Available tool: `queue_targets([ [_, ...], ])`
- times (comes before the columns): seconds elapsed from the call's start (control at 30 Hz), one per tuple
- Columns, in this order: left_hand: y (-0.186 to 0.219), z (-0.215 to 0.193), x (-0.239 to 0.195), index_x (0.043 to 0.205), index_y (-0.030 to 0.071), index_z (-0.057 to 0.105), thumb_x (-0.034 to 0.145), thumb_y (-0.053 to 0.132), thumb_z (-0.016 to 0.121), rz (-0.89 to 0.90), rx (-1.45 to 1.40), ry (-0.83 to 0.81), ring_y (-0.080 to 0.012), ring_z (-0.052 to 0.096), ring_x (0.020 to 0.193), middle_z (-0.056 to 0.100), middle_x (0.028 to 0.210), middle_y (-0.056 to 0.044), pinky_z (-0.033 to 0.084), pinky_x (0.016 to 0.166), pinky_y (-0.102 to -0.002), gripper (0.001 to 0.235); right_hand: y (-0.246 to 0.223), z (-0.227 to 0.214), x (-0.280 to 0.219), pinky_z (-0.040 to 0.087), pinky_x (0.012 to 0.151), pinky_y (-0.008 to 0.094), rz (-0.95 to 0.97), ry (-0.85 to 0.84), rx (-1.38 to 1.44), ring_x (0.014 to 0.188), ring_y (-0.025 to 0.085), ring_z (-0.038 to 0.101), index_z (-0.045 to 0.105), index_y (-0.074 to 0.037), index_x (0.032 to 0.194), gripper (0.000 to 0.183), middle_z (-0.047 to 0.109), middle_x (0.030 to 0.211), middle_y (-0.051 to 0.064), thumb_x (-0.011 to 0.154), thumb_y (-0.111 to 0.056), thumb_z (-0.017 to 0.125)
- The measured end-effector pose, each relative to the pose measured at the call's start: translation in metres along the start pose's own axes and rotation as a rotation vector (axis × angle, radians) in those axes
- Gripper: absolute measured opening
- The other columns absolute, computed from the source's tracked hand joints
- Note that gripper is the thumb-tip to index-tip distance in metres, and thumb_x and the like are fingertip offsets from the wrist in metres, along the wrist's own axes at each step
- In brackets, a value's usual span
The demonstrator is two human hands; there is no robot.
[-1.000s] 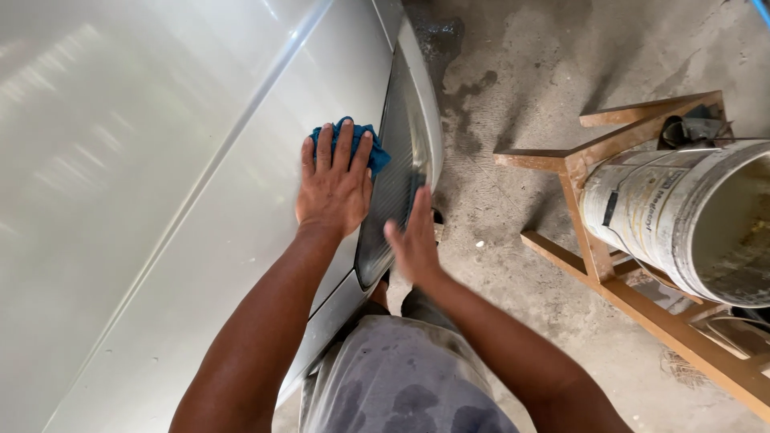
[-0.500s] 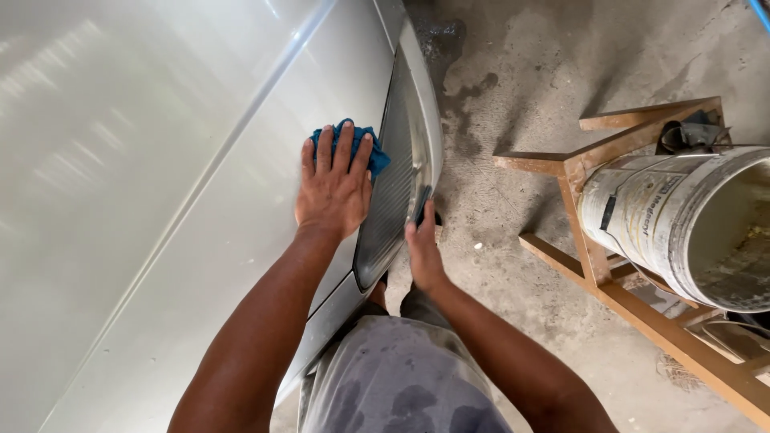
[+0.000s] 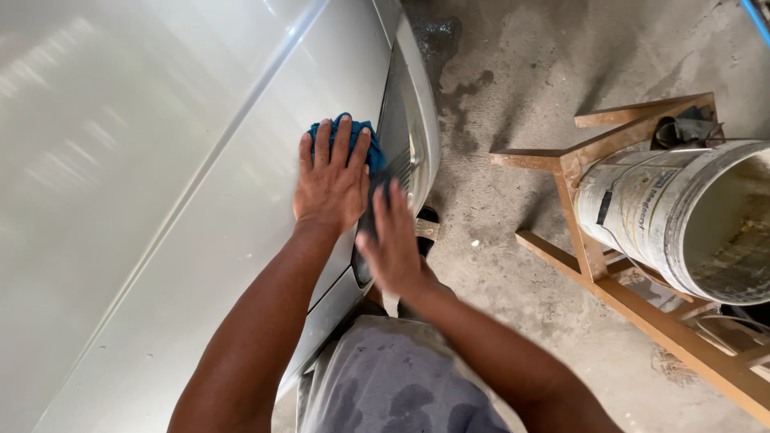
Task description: Sanding and polishing a car headlight with a cloth and water.
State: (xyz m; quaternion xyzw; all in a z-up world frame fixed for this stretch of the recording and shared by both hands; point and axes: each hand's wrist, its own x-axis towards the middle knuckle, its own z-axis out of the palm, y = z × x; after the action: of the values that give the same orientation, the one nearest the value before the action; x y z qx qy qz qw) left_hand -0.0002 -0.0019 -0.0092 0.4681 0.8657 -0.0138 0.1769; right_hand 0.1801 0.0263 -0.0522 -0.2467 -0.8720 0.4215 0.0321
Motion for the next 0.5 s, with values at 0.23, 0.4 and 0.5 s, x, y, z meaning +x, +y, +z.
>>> queue_targets([
  [0.23, -0.002, 0.0, -0.002, 0.161, 0.02, 0.027, 0.103, 0.038, 0.038, 0.003, -0.005, 0.002, -0.0363, 0.014, 0.153, 0.019, 0.167, -0.01, 0.008, 0.123, -0.055, 0.062, 0.068, 0.014, 0.069, 0.005, 0.13, 0.062, 0.141, 0.148, -0.21, 0.163, 0.042, 0.003, 0.003, -0.012, 0.168, 0.088, -0.002, 0.175, 0.022, 0.103, -0.072, 0.008],
  [0.4, 0.001, -0.005, -0.002, 0.161, 0.021, 0.027, 0.102, 0.038, 0.038, -0.002, -0.003, 0.004, -0.0349, 0.015, 0.153, 0.021, 0.167, -0.01, 0.008, 0.123, -0.055, 0.063, 0.117, -0.007, 0.141, 0.01, 0.129, 0.051, 0.482, 0.014, 0.23, 0.16, 0.034, 0.008, 0.011, -0.011, 0.166, 0.096, 0.007, 0.174, 0.016, 0.095, -0.076, 0.017],
  [0.5, 0.002, -0.007, -0.003, 0.161, 0.021, 0.027, 0.101, 0.037, 0.039, 0.005, 0.0, -0.021, -0.0355, 0.015, 0.153, 0.02, 0.168, -0.01, 0.008, 0.123, -0.055, 0.063, 0.07, -0.014, 0.088, 0.015, 0.128, 0.05, 0.33, 0.118, 0.246, 0.16, 0.038, 0.013, 0.016, -0.006, 0.164, 0.094, 0.011, 0.173, 0.02, 0.099, -0.073, 0.027],
])
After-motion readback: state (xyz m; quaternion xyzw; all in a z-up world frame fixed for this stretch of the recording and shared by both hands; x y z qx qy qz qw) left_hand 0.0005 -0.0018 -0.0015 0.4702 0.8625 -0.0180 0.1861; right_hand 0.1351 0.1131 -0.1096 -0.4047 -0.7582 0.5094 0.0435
